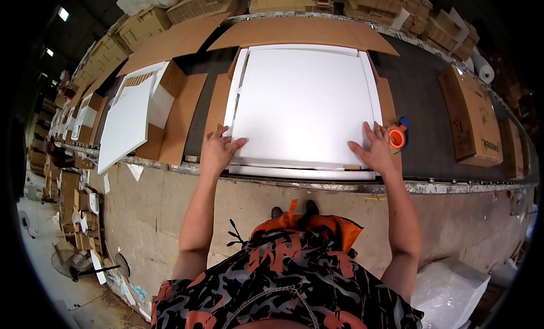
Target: The person seals cardboard boxes with adhesive tape using a tape dispenser. The person places foam padding into an open box, closes the flaps, and applies tape along the seams to secure it before moving the box along a conveyor belt.
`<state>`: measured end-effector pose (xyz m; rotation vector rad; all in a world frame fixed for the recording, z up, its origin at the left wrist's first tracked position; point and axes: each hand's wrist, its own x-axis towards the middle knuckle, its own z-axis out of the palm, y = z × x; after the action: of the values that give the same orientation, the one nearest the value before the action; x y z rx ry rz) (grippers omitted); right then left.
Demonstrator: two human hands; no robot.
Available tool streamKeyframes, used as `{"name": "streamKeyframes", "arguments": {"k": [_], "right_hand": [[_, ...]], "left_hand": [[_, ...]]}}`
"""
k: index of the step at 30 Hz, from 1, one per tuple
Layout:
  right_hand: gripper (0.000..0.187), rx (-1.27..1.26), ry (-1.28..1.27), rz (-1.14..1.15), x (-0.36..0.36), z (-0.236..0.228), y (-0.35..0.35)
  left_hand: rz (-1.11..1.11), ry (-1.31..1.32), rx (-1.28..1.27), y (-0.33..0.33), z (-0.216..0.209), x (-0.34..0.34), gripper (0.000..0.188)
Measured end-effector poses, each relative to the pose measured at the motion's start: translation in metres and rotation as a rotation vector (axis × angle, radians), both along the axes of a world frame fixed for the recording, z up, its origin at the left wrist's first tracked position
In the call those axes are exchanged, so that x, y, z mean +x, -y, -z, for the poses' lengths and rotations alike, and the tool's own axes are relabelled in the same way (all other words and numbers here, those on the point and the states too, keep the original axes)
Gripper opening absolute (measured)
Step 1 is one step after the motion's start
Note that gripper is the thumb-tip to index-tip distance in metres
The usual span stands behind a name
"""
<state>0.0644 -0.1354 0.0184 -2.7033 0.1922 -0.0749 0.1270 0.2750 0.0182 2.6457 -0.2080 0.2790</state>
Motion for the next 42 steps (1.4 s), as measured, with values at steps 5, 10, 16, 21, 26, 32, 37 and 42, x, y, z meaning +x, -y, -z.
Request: {"name": "streamKeyframes", "arguments": {"k": [5,10,16,21,26,32,37,42], "right_hand": [[0.096,0.054,-0.058,0.004,-0.01,-0.003,0.005],[0.116,-0.003,-0.102,-0.064,-0.018,-0.021,-0.005],[0.091,-0.084,0.066,-0.267,-0.015,-0.01,-0.007],[0.063,-0.081,0.411,-0.293,-0.013,-0.037,-0.012],[0.062,0.058,0.392,-0.24,-0.013,-0.044,-0.021],[0.062,0.018,0.497,-0.218,-0.018,-0.024,-0.019],[0.061,0.032,0.54,-0.221,-0.02,-0.015,-0.031],[0.061,0.034,0.571,-0.172,-0.02,-0.017,-0.02]], "left_hand": [[0.02,-0.135,0.096,0.002,-0.009,-0.012,0.052],[0.15,-0.071,-0.621,-0.009,-0.003,-0.01,0.044],[0.398,-0.191,-0.895,-0.013,0.008,-0.007,0.048],[0.472,-0.221,0.262,0.002,-0.031,0.006,0.054],[0.694,-0.028,0.525,0.038,0.002,0.035,0.062],[0.759,-0.17,0.641,0.04,0.005,0.023,0.07],[0.656,-0.287,0.728,0.045,-0.007,0.02,0.069],[0.69,-0.241,0.661,0.058,-0.007,0.028,0.069]]}}
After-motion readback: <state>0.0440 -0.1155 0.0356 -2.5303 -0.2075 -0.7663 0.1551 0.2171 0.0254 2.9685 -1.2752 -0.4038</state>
